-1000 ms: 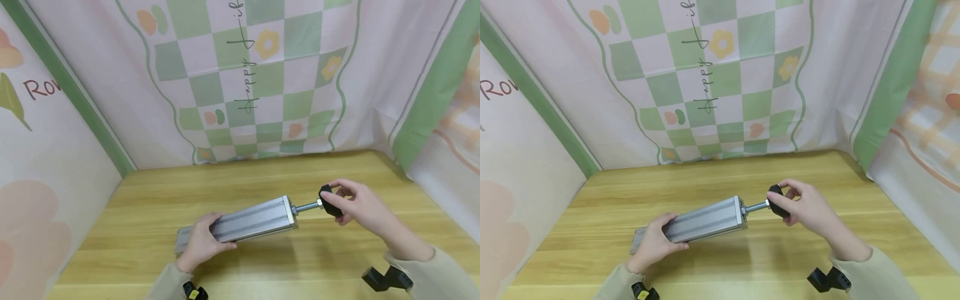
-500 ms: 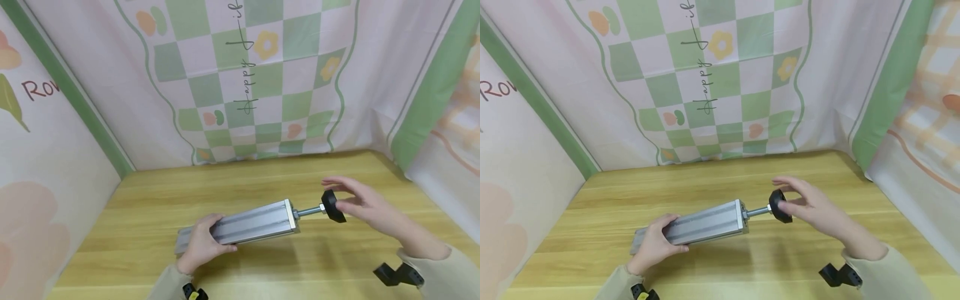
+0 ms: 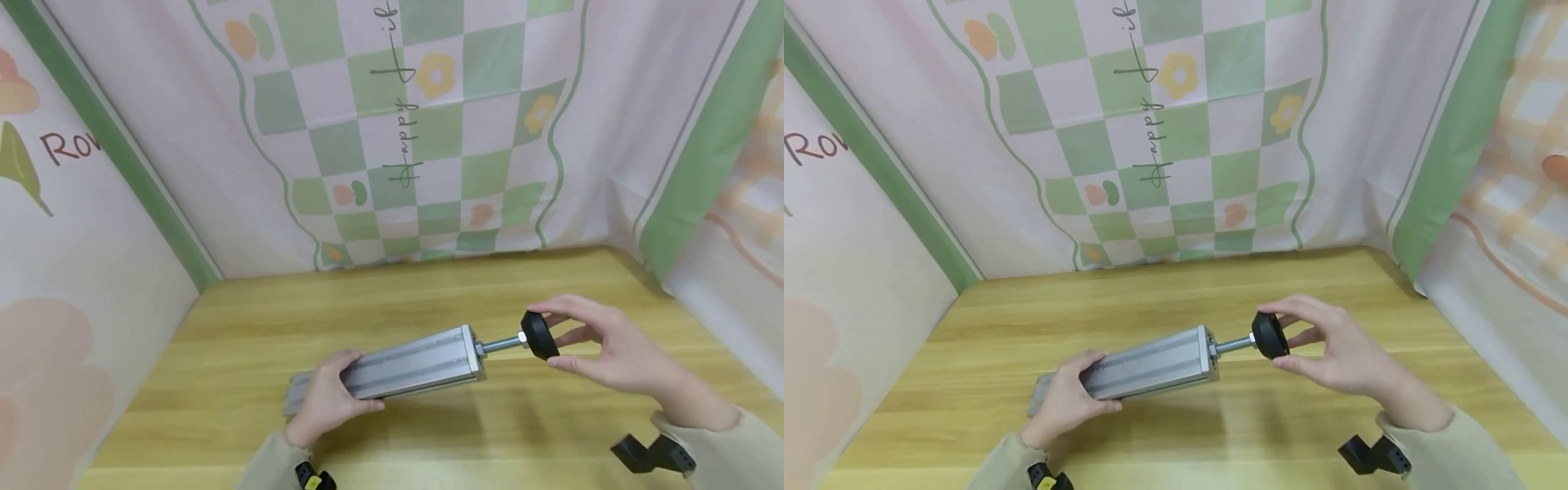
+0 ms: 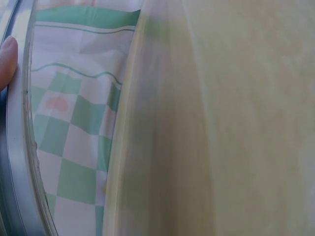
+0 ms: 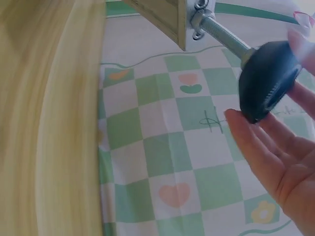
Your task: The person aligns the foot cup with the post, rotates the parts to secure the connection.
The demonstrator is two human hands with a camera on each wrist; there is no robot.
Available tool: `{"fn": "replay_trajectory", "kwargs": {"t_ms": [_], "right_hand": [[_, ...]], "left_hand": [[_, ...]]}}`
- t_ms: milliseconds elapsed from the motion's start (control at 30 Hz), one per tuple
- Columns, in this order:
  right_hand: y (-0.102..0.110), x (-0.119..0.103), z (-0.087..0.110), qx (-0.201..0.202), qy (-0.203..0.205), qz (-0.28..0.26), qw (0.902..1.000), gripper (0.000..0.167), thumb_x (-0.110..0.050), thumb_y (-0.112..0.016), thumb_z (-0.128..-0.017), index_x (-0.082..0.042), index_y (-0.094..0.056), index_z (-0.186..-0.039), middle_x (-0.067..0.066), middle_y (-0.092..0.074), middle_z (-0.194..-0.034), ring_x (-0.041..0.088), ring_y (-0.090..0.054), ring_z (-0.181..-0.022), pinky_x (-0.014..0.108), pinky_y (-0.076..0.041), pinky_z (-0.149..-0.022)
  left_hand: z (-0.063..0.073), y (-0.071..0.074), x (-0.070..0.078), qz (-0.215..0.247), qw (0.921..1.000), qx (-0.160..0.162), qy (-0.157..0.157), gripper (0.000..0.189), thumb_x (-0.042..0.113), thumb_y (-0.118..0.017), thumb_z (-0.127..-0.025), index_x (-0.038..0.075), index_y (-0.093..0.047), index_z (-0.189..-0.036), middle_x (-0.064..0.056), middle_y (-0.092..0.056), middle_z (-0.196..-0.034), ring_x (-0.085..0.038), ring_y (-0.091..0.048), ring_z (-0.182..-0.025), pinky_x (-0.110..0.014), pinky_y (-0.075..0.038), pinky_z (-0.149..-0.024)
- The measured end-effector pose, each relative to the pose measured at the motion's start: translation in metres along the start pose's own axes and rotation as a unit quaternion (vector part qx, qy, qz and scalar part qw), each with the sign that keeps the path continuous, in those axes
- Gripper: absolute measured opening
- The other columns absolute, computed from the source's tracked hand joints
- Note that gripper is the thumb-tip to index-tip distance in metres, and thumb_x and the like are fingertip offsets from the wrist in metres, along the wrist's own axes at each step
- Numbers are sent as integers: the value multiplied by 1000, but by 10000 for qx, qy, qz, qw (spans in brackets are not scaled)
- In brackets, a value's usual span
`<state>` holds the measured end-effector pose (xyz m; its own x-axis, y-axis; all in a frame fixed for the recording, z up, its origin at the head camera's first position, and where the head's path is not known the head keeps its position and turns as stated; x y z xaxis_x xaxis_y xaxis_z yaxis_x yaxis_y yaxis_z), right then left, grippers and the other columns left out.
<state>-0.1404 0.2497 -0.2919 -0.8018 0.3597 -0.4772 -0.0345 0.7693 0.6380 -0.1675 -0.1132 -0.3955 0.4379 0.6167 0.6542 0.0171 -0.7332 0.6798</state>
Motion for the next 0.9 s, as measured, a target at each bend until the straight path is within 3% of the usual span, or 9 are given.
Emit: {"fn": "replay_trajectory", "kwargs": {"t_ms": [100,267,333,467,567,733,833,900], "right_hand": [[-3,2,0,229,-440,-72,9987,67,18,-76,-62,0,-56,-123,-15,-59,-112,-1,-59,-86,15,-54,-67],[-11,5,0,489,-1318,-409,9892,51,13,-67,-77,-14,-58,-119,-13,-62,-92,4,-57,-70,19,-52,-55],[-12,4,-1,464,-1575,-461,9854,45,10,-65,-80,-16,-58,-117,-11,-62,-89,6,-58,-68,21,-52,-52],[-11,2,-4,267,-2070,-408,9771,30,1,-62,-86,-8,-56,-114,-3,-59,-84,6,-60,-67,26,-52,-49],[-10,2,-6,8,-2695,-439,9620,24,-8,-58,-92,-4,-52,-114,5,-55,-81,8,-61,-62,30,-52,-48],[-8,6,-9,-483,-3733,-485,9252,30,-28,-49,-99,0,-49,-110,7,-51,-68,17,-58,-52,33,-52,-49],[-8,9,-9,-696,-4055,-545,9098,34,-35,-43,-100,-2,-51,-102,5,-50,-59,19,-56,-51,34,-52,-48],[-8,10,-8,-786,-4098,-602,9068,35,-35,-42,-101,-2,-52,-100,5,-50,-59,19,-56,-51,34,-52,-49]], "left_hand": [[-1,1,1,47,10000,-4,13,77,25,-93,-52,-2,-62,-117,-14,-65,-115,-29,-62,-105,-46,-50,-89],[-1,1,1,83,9999,-34,52,77,26,-93,-52,-1,-63,-118,-14,-65,-116,-29,-62,-107,-46,-50,-90],[-1,1,1,98,9999,-38,67,77,26,-93,-53,-1,-63,-118,-14,-65,-116,-30,-61,-107,-47,-49,-91],[-1,1,0,112,9999,-31,56,77,25,-93,-53,-2,-62,-118,-14,-65,-116,-30,-61,-107,-47,-49,-90],[-1,1,0,104,9999,-42,37,76,25,-93,-53,-2,-62,-118,-13,-65,-115,-29,-62,-105,-46,-50,-89],[0,0,1,48,10000,-25,15,76,26,-93,-52,-1,-63,-117,-13,-65,-114,-28,-62,-105,-45,-50,-89],[1,-1,1,1,10000,-14,-13,77,26,-93,-52,-1,-63,-117,-13,-65,-114,-28,-62,-105,-46,-50,-90],[1,-1,1,-39,10000,-8,-43,77,27,-93,-51,-1,-63,-117,-13,-65,-115,-29,-62,-106,-46,-50,-90]]}}
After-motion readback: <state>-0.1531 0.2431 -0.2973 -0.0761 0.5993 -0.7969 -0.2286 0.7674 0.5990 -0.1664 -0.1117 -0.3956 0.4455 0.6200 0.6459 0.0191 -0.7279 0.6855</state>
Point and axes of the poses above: each hand's wrist, its own z-axis away from the middle knuckle, its own y-axis out of the back of the hand, x = y × z, the point moved 3 cm from there along -z, towards the middle knuckle
